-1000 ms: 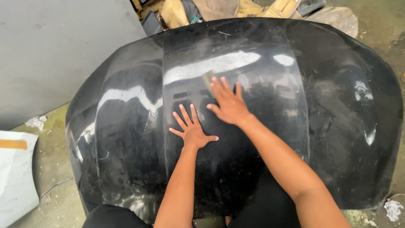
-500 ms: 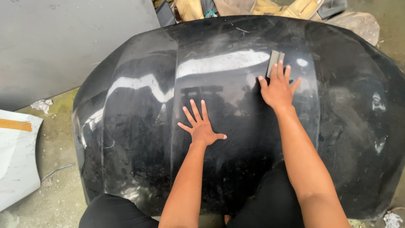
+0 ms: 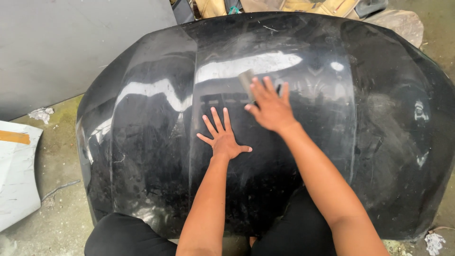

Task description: The person sands the surface of a black car hood using a sanding block. They move the block in circular and back-and-forth motions across the hood's surface to smooth it out.

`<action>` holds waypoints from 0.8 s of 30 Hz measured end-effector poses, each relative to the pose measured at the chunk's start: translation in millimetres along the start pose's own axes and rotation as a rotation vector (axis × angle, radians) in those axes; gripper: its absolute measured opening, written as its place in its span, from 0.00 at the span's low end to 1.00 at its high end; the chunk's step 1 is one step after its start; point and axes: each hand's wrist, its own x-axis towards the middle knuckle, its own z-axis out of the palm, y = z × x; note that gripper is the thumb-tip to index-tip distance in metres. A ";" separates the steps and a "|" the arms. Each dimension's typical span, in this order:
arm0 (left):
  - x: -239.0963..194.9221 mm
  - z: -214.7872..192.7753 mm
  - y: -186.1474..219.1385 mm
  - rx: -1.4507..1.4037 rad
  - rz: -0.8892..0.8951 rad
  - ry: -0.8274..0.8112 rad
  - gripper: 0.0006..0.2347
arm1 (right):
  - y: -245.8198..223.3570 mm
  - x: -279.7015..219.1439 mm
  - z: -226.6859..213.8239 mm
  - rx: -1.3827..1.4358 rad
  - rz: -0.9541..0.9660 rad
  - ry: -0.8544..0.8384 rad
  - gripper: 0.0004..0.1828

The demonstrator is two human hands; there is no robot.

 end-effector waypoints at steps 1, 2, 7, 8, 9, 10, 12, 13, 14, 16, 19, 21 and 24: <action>1.5 1.9 -1.3 -0.001 0.002 0.001 0.66 | 16.5 0.2 -1.1 -0.002 0.000 0.001 0.39; 3.1 3.7 -2.7 -0.007 0.008 0.014 0.66 | 33.0 0.6 -2.1 0.002 0.121 0.007 0.40; 6.5 8.8 -5.6 -0.023 0.026 0.033 0.66 | 79.6 -9.2 -0.7 0.069 0.385 -0.044 0.42; 7.6 9.4 -6.1 -0.020 0.027 0.040 0.66 | 75.1 -9.3 -1.3 0.055 0.378 -0.045 0.43; 7.4 11.4 -6.9 -0.017 0.027 0.043 0.66 | 70.3 -11.4 -0.9 0.042 0.373 -0.051 0.44; 6.8 11.3 -6.8 -0.020 0.028 0.039 0.66 | 53.5 -13.1 -7.2 0.038 0.376 -0.055 0.44; 5.7 9.8 -6.2 -0.037 0.031 0.047 0.66 | 19.6 -15.3 -20.1 0.037 0.204 -0.087 0.46; 5.9 10.1 -5.8 -0.035 0.032 0.050 0.66 | 13.8 -16.9 -15.0 0.038 0.204 -0.083 0.46; 6.0 10.2 -4.9 -0.027 0.024 0.053 0.67 | 8.4 -18.5 -10.4 0.044 0.155 -0.158 0.46; 4.2 9.8 -5.0 -0.003 0.024 0.050 0.67 | 6.1 -22.0 -9.6 0.060 0.121 -0.227 0.47; 3.8 8.4 -2.6 -0.012 0.021 0.034 0.66 | 29.8 -19.8 -20.4 -0.053 0.161 -0.184 0.45; 4.3 7.1 -3.6 -0.008 0.020 0.036 0.66 | 54.5 -16.4 -18.6 -0.048 0.366 -0.135 0.45; 4.5 7.2 -4.0 -0.004 0.020 0.022 0.67 | 33.6 -16.2 -34.7 -0.019 0.399 -0.218 0.48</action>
